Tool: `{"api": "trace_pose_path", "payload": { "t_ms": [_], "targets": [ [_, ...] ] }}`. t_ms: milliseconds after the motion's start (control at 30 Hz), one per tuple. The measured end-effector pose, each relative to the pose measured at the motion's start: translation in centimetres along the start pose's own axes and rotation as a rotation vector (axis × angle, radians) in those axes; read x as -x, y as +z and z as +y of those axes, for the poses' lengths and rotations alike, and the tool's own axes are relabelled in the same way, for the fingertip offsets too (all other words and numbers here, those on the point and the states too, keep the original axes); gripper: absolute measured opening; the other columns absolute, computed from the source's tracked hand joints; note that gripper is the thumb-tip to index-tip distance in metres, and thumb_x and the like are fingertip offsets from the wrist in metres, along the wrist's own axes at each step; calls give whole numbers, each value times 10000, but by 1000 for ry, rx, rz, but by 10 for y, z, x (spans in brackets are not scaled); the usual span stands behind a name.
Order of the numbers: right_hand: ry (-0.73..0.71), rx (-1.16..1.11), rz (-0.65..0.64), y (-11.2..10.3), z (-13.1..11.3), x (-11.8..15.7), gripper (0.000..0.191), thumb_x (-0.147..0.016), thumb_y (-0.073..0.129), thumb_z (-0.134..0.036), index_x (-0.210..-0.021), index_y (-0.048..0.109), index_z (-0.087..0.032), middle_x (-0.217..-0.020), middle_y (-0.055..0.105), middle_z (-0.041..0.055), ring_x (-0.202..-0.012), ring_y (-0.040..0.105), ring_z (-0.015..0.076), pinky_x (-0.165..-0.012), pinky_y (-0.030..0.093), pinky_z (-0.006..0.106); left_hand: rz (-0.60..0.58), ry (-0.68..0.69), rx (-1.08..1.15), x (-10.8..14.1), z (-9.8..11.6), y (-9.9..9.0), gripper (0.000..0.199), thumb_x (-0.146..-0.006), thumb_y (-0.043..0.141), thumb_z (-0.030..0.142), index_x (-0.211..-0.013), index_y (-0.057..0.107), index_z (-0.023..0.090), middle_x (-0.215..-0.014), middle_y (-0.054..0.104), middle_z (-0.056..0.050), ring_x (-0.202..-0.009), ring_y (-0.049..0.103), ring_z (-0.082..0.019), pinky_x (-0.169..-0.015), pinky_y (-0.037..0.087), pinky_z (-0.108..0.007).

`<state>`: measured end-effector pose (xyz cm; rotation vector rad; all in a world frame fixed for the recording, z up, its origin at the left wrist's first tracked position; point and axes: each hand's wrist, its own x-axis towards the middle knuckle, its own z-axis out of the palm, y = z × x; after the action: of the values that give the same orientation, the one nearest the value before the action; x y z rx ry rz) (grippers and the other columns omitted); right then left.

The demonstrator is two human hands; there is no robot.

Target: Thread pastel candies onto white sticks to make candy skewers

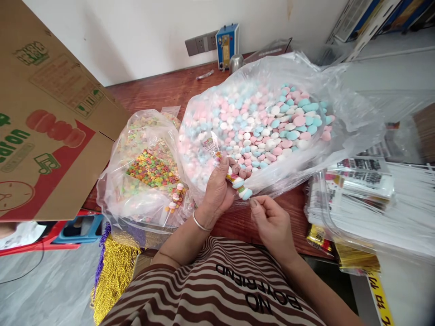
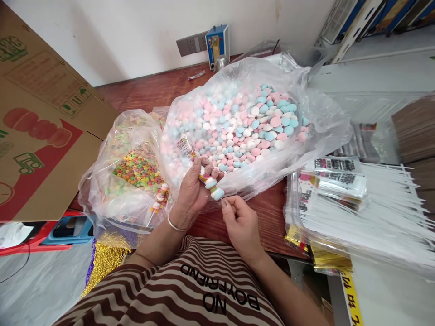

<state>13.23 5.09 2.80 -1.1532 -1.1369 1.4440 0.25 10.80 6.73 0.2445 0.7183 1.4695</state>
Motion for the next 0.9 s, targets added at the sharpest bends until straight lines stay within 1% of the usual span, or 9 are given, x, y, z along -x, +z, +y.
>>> {"api": "trace_pose_path", "payload": {
  "t_ms": [67,133,267,333,400,500,600,800,900],
  "targets": [
    [-251,383,142,-2,8,-4,223,-908,684,-419,-856,701,-203,-605,595,19,-503,468,132,-501,347,271,18,3,-31,3,0,2,271,-930,676,393,-781,580,188,-681,500,42,-647,595,-97,-877,555,-308],
    [-420,645,165,-4,13,-8,191,-918,669,-369,-894,734,-191,-620,636,51,-524,493,149,-542,364,296,18,-12,-50,5,0,3,267,-916,692,396,-797,576,186,-685,510,45,-650,611,-104,-872,557,-318],
    [-517,687,97,-5,11,-7,182,-952,614,-333,-956,735,-196,-734,711,75,-618,586,181,-621,434,308,18,-38,-40,4,4,0,259,-929,661,425,-860,600,183,-717,558,33,-670,632,-113,-892,553,-336],
    [-402,499,57,-4,7,-5,186,-954,616,-355,-1003,721,-210,-847,730,75,-701,623,192,-658,472,309,7,-39,-8,2,6,-3,231,-948,633,398,-881,617,178,-728,567,24,-694,637,-119,-903,549,-339],
    [-174,199,-13,-4,2,-3,223,-951,628,-408,-1041,703,-218,-781,679,32,-626,578,157,-575,457,279,-18,-30,30,1,8,-5,195,-968,595,353,-902,634,174,-728,563,19,-693,627,-116,-894,549,-331],
    [226,-261,-178,-6,-3,-4,283,-918,673,-474,-1000,686,-203,-576,465,-74,-414,344,64,-412,310,205,-36,-10,42,2,8,-5,201,-992,541,337,-911,647,187,-698,531,27,-636,582,-98,-880,546,-310],
    [458,-503,-351,-8,-6,-6,288,-873,738,-450,-886,693,-166,-519,384,-108,-365,206,16,-372,238,171,-28,-17,-8,4,8,-2,225,-996,530,378,-921,658,209,-683,521,32,-604,562,-98,-884,544,-317],
    [517,-652,-458,-6,-7,0,303,-877,732,-465,-859,707,-163,-520,344,-118,-362,140,4,-354,177,152,-118,-2,-34,9,7,-2,188,-971,583,369,-999,670,204,-734,560,21,-674,601,-114,-899,535,-323],
    [330,-432,-412,-3,-4,3,311,-941,641,-471,-828,676,-183,-488,402,-98,-354,214,35,-363,191,181,-133,10,-81,11,8,-2,139,-947,622,317,-1009,671,203,-745,561,27,-684,604,-107,-928,531,-324]
  ]
}}
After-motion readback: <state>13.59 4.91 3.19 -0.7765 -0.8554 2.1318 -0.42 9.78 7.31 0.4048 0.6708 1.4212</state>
